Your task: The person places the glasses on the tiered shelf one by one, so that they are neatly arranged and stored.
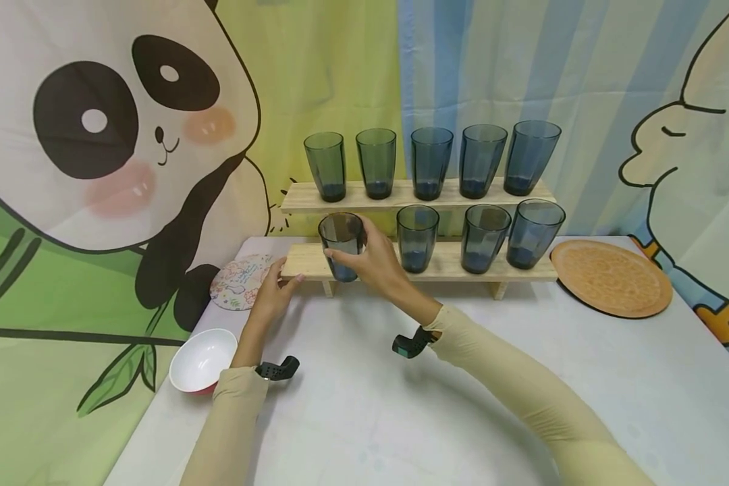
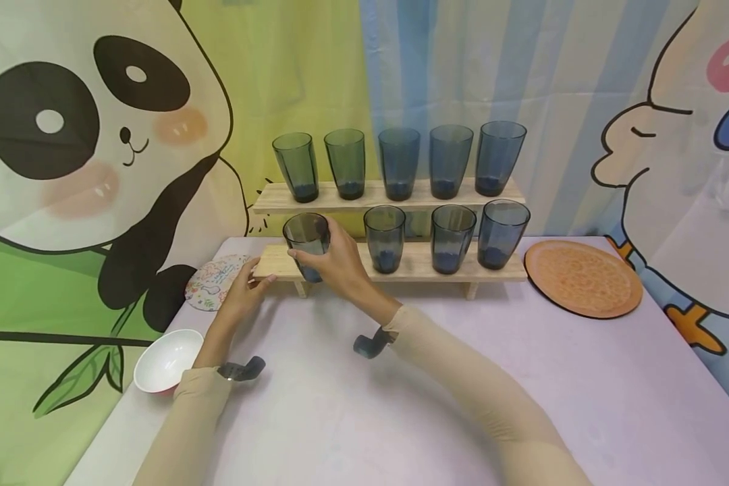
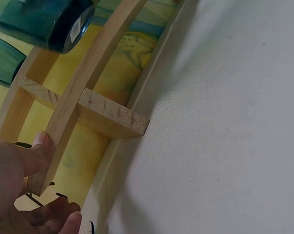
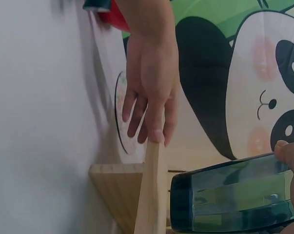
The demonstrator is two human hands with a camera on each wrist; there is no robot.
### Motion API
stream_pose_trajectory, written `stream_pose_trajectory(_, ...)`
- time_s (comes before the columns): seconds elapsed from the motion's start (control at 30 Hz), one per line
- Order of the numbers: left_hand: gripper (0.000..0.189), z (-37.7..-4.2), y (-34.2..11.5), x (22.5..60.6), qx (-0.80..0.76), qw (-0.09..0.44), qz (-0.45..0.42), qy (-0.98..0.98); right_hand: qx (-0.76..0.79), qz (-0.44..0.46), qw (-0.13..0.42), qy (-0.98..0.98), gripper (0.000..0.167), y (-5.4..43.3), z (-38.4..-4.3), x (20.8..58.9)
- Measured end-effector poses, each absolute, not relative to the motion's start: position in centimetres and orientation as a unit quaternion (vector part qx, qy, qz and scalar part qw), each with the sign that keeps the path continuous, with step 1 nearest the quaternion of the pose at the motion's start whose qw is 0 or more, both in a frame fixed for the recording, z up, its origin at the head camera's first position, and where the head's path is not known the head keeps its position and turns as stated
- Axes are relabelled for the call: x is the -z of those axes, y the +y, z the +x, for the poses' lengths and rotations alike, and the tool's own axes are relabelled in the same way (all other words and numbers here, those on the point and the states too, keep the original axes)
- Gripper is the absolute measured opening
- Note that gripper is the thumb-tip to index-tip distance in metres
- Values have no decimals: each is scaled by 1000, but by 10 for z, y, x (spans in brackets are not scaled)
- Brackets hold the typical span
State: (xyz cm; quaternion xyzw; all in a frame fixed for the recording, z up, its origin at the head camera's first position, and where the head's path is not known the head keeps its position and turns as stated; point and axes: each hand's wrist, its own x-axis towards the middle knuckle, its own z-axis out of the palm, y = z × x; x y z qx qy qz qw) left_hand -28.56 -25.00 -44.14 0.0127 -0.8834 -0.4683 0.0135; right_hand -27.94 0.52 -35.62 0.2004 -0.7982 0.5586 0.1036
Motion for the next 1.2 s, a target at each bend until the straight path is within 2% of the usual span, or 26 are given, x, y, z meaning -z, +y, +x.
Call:
stream_pose_trajectory(0.2, 75, -283, -251, 442, 466, 18, 22, -884, -565, 194, 108, -795, 82, -9, -299, 356)
stream_pose_trajectory(0.43, 75, -280, -249, 441, 463, 19, 27, -886, -557, 173, 102, -806, 87, -14, -314, 360)
stream_pose_trajectory(1.0, 75, -285, -244, 441, 461, 20, 18, -887, -556, 165, 107, -807, 86, -15, -324, 365)
stream_pose_trajectory(1.2, 76, -288, -244, 442, 460, 18, 14, -888, -533, 156, 92, -827, 95, -14, -325, 366)
